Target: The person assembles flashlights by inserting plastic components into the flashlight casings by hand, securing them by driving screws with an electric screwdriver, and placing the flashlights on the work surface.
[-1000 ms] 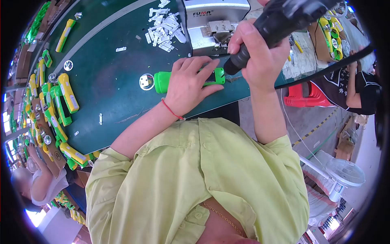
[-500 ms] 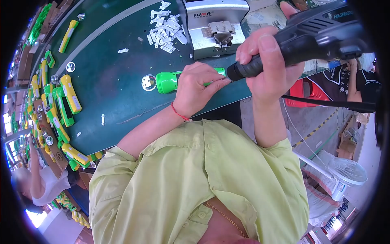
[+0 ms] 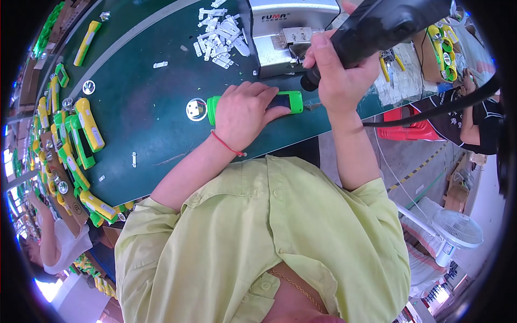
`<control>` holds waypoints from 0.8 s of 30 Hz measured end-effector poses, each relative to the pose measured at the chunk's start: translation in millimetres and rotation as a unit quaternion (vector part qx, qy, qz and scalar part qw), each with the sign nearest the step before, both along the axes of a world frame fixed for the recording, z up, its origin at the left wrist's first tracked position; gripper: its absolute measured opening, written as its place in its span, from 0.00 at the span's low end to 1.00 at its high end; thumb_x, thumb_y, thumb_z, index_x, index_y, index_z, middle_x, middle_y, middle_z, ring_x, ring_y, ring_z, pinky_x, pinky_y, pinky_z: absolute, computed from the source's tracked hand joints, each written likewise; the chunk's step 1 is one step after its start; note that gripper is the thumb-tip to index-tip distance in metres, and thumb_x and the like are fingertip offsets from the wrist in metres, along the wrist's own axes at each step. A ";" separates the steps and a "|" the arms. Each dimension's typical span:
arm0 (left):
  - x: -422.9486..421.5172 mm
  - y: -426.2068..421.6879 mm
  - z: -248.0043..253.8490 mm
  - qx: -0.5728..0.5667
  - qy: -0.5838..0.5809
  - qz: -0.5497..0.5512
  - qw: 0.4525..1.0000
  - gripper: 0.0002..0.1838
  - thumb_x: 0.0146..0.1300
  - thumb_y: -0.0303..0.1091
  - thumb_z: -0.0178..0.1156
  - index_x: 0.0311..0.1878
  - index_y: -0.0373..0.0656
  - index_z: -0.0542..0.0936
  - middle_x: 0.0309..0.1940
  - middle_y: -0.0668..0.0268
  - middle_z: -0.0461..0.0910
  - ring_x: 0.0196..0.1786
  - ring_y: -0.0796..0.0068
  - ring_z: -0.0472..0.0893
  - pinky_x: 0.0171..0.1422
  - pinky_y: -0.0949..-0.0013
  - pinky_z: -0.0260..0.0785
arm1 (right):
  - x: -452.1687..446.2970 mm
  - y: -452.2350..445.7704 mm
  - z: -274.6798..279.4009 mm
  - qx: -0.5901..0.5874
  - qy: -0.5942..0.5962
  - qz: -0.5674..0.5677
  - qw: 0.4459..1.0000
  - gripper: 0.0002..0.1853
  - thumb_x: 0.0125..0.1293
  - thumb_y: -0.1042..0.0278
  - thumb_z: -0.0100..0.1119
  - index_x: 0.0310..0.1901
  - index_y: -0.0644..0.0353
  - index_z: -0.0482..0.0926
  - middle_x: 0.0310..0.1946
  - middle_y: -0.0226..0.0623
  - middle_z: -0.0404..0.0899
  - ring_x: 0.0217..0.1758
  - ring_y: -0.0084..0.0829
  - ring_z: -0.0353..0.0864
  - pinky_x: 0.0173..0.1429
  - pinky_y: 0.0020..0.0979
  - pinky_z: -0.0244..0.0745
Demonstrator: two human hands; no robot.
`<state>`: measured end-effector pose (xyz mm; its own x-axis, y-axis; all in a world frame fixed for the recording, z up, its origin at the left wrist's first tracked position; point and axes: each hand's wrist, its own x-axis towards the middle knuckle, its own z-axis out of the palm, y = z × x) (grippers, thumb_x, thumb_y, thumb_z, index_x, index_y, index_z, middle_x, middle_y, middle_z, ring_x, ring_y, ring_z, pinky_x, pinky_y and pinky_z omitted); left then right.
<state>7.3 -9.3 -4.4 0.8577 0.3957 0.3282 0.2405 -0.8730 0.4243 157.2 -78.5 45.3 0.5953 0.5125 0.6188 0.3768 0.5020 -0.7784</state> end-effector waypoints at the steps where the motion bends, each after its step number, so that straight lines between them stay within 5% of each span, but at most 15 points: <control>1: 0.1 -0.1 -0.7 -0.001 0.000 0.000 1.000 0.21 0.48 0.52 0.67 0.37 0.44 0.84 0.35 0.67 0.83 0.35 0.67 0.81 0.40 0.64 0.70 | 1.3 0.7 -5.2 -0.015 -0.030 -0.014 0.999 0.27 0.60 0.80 0.59 0.61 0.70 0.62 0.26 0.34 0.76 0.22 0.22 0.75 0.29 0.23 0.72; 2: 0.0 -0.5 -1.7 0.000 -0.008 -0.002 1.000 0.21 0.49 0.52 0.67 0.37 0.44 0.84 0.35 0.67 0.83 0.35 0.67 0.81 0.40 0.64 0.70 | 0.0 1.5 -10.9 -0.016 -0.029 -0.014 0.999 0.27 0.60 0.80 0.59 0.61 0.70 0.62 0.26 0.34 0.76 0.22 0.22 0.75 0.29 0.23 0.72; 4: 1.3 0.7 -2.6 0.000 -0.018 -0.005 1.000 0.21 0.49 0.52 0.67 0.37 0.44 0.84 0.35 0.67 0.83 0.35 0.66 0.81 0.40 0.64 0.71 | -3.1 3.6 -20.6 -0.018 0.063 -0.032 0.997 0.18 0.53 0.76 0.70 0.41 0.62 0.70 0.27 0.28 0.77 0.28 0.17 0.76 0.34 0.19 0.72; 8: 2.5 1.2 -2.5 -0.009 0.001 -0.006 1.000 0.21 0.49 0.52 0.66 0.38 0.44 0.83 0.35 0.67 0.83 0.36 0.66 0.81 0.41 0.64 0.71 | -7.7 2.6 -27.5 -0.046 -0.045 -0.089 0.994 0.26 0.59 0.83 0.59 0.59 0.70 0.63 0.26 0.34 0.76 0.22 0.20 0.75 0.29 0.21 0.72; 10: -0.6 -1.6 -0.5 -0.007 0.013 -0.010 1.000 0.21 0.50 0.52 0.66 0.38 0.44 0.83 0.35 0.67 0.83 0.36 0.66 0.81 0.41 0.64 0.71 | -16.4 5.4 -34.9 -0.003 0.016 -0.142 0.990 0.17 0.53 0.78 0.68 0.41 0.66 0.70 0.28 0.31 0.78 0.28 0.18 0.76 0.35 0.20 0.72; 14: -4.8 -0.3 -1.6 0.006 -0.002 -0.035 0.999 0.23 0.50 0.51 0.66 0.42 0.43 0.81 0.36 0.65 0.82 0.37 0.65 0.81 0.41 0.64 0.70 | -20.8 -2.4 -36.4 0.021 -0.023 -0.126 0.992 0.16 0.53 0.82 0.66 0.40 0.66 0.68 0.28 0.32 0.77 0.27 0.19 0.75 0.33 0.20 0.71; 21: -2.9 3.5 -1.9 0.023 0.022 -0.053 0.998 0.26 0.49 0.49 0.67 0.46 0.42 0.79 0.39 0.66 0.80 0.40 0.67 0.79 0.43 0.64 0.69 | -14.6 -10.0 -14.6 -0.031 0.120 0.068 0.990 0.19 0.54 0.85 0.63 0.45 0.67 0.66 0.27 0.30 0.76 0.27 0.17 0.74 0.32 0.18 0.69; 22: -4.0 2.2 -2.1 0.017 0.031 -0.054 0.998 0.25 0.49 0.49 0.67 0.46 0.42 0.79 0.39 0.66 0.80 0.39 0.67 0.79 0.42 0.64 0.69 | -13.3 -9.5 -29.6 -0.063 -0.028 -0.034 0.997 0.31 0.57 0.84 0.55 0.61 0.69 0.52 0.27 0.37 0.74 0.25 0.24 0.75 0.33 0.25 0.74; 24: -4.4 0.4 -4.2 0.020 0.013 -0.053 0.998 0.25 0.48 0.49 0.67 0.46 0.42 0.79 0.38 0.66 0.80 0.39 0.67 0.79 0.42 0.64 0.69 | -19.4 -15.6 -32.7 -0.068 -0.106 -0.091 0.988 0.31 0.57 0.84 0.55 0.61 0.69 0.52 0.27 0.37 0.74 0.25 0.24 0.75 0.33 0.25 0.74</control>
